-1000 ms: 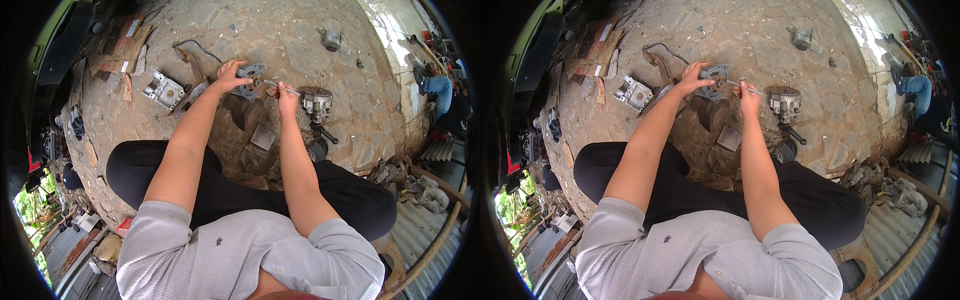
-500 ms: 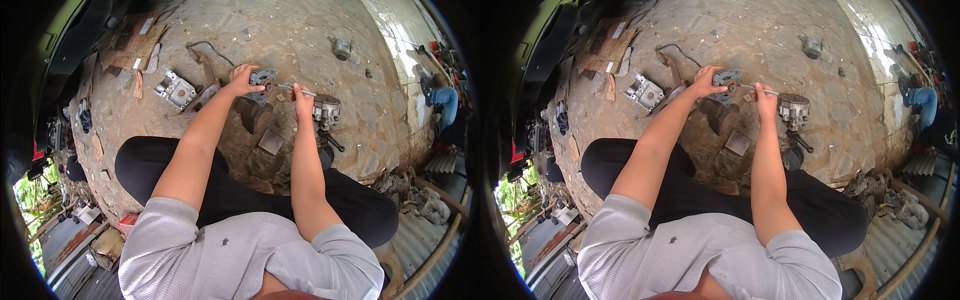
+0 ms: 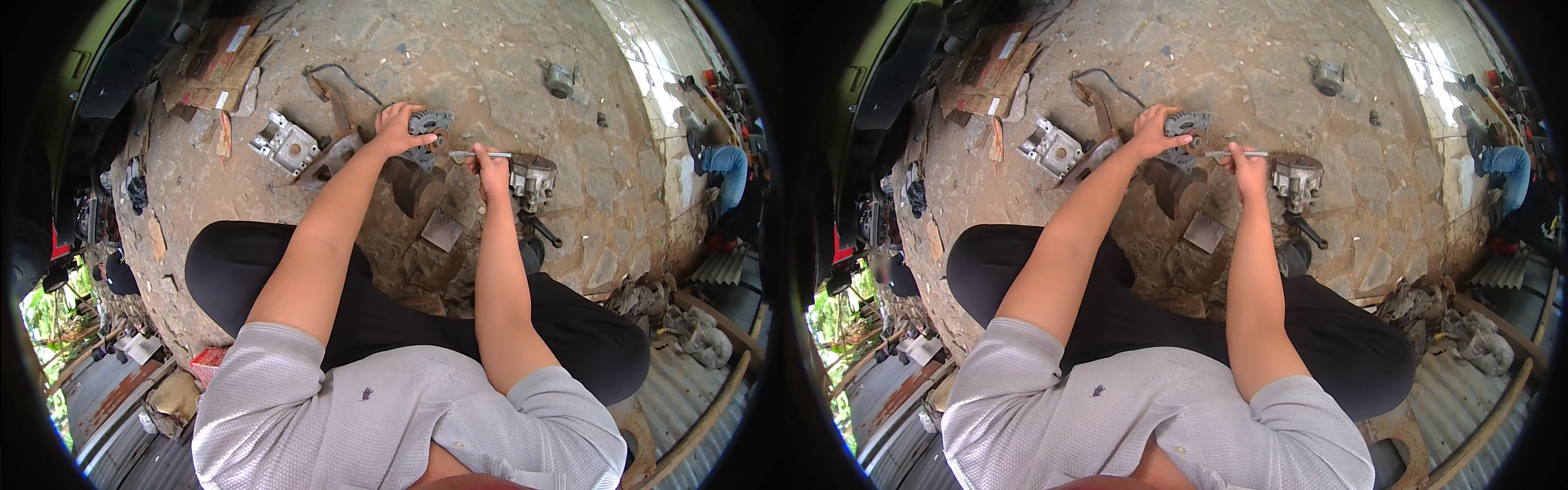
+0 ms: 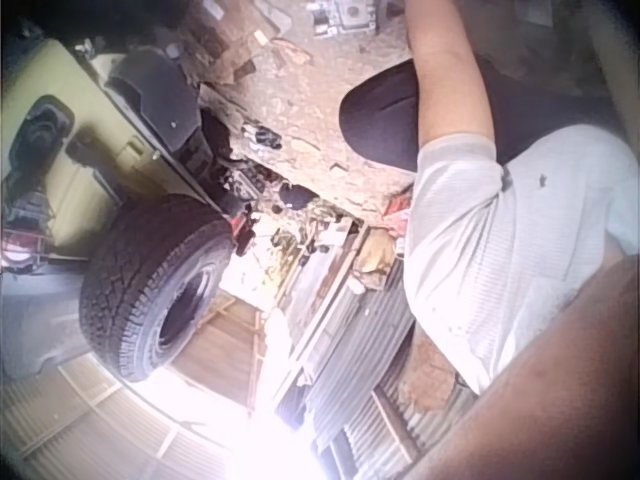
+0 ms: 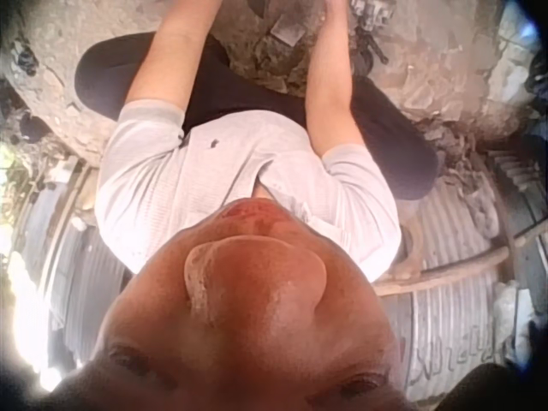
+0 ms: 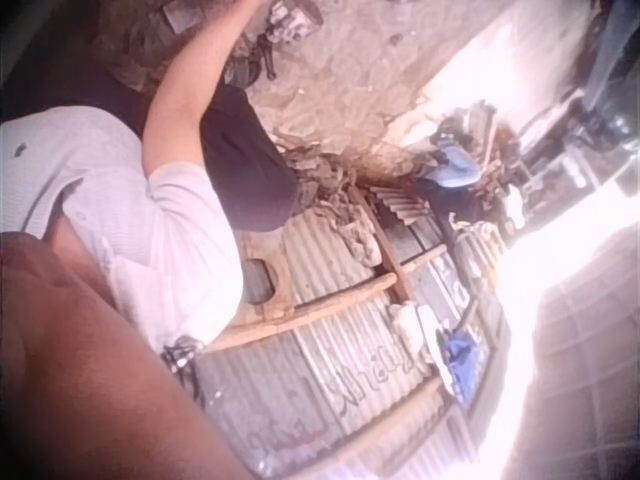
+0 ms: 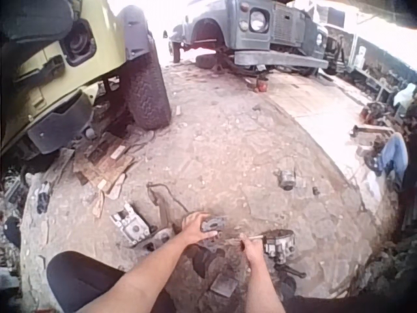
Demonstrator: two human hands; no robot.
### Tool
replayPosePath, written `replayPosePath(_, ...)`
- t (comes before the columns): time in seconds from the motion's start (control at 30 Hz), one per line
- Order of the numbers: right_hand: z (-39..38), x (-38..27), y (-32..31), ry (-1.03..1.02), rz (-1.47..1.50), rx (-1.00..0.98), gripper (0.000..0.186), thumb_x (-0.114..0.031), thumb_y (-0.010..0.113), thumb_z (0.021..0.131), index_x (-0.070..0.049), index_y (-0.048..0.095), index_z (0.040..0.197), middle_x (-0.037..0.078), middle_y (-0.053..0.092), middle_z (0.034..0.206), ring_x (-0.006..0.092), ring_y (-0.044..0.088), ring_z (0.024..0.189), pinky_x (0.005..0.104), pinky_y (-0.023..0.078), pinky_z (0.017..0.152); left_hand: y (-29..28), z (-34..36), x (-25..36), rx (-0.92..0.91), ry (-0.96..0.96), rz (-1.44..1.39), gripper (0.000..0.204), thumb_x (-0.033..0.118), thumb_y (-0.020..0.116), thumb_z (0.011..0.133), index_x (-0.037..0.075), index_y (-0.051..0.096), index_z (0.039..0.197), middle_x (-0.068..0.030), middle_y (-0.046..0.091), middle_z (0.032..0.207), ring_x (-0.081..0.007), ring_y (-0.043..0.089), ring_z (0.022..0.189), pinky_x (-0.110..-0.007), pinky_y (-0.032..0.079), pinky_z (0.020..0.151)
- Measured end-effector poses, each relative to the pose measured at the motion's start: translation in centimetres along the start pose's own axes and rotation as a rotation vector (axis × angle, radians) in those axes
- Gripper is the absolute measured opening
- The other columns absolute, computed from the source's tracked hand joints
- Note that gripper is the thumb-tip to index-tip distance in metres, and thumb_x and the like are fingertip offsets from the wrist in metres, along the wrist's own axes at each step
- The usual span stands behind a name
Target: The person sits on the floor and uses a metal tool to scrape and clean the surface of a mechanical part, likely an alternator. They repeatedly rotate the part and apply the tool to different areas, focusing on removing debris or corrosion.
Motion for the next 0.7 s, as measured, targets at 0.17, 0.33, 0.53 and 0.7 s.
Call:
replayPosePath(0.17, 0.1, -2.1, 0.4, -0.091, 0.091, 0.067, 0.026, -0.027, 0.073, 0.100, 0.000, 0.072, 0.100, 0.006, 0.071, 0.078, 0.0118, 0.059, 0.067, 0.0274, 0.043, 0.061, -0.1, -0.1, 0.6, -0.049, 0.030, 0.050, 0.105, 0.068, 0.090, 0.065, 0.022, 0.050, 0.151, -0.0093, 0.041, 0.155, -0.0358, 0.028, 0.150, -0.055, 0.020, 0.123)
replayPosePath(0.33, -0.1, -1.3, 0.3, -0.065, -0.101, 0.136, 0.028, -0.028, 0.069, 0.102, 0.000, 0.072, 0.096, 0.006, 0.070, 0.076, 0.0126, 0.058, 0.064, 0.0289, 0.044, 0.060, -0.5, 0.0, 0.4, -0.005, 0.022, 0.062, 0.104, 0.073, 0.085, 0.068, 0.017, 0.052, 0.150, -0.0136, 0.047, 0.151, -0.0372, 0.034, 0.148, -0.052, 0.023, 0.124)
replayPosePath(0.53, 2.3, 3.2, -7.8, 0.063, -0.394, 0.334, 0.037, -0.033, 0.067, 0.100, 0.003, 0.071, 0.093, 0.010, 0.068, 0.074, 0.0188, 0.060, 0.064, 0.0358, 0.048, 0.063, 0.3, 0.5, 0.4, -0.048, -0.031, 0.015, 0.106, 0.077, 0.082, 0.069, 0.021, 0.049, 0.153, -0.0106, 0.043, 0.155, -0.0359, 0.027, 0.152, -0.058, 0.017, 0.125)
replayPosePath(0.7, 1.3, 5.1, -6.2, 0.118, -1.216, 0.194, 0.049, -0.043, 0.073, 0.093, 0.004, 0.069, 0.107, 0.024, 0.073, 0.094, 0.0395, 0.071, 0.092, 0.0480, 0.055, 0.085, 0.4, 0.2, -0.3, -0.028, -0.022, 0.039, 0.107, 0.077, 0.083, 0.068, 0.022, 0.049, 0.153, -0.0095, 0.042, 0.157, -0.0360, 0.026, 0.152, -0.059, 0.017, 0.125)
Point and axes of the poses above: each hand's wrist, its own z-axis towards the middle knuckle, its own y-axis out of the palm, x = y × z, the point moved 9 cm from there along z, towards the middle knuckle
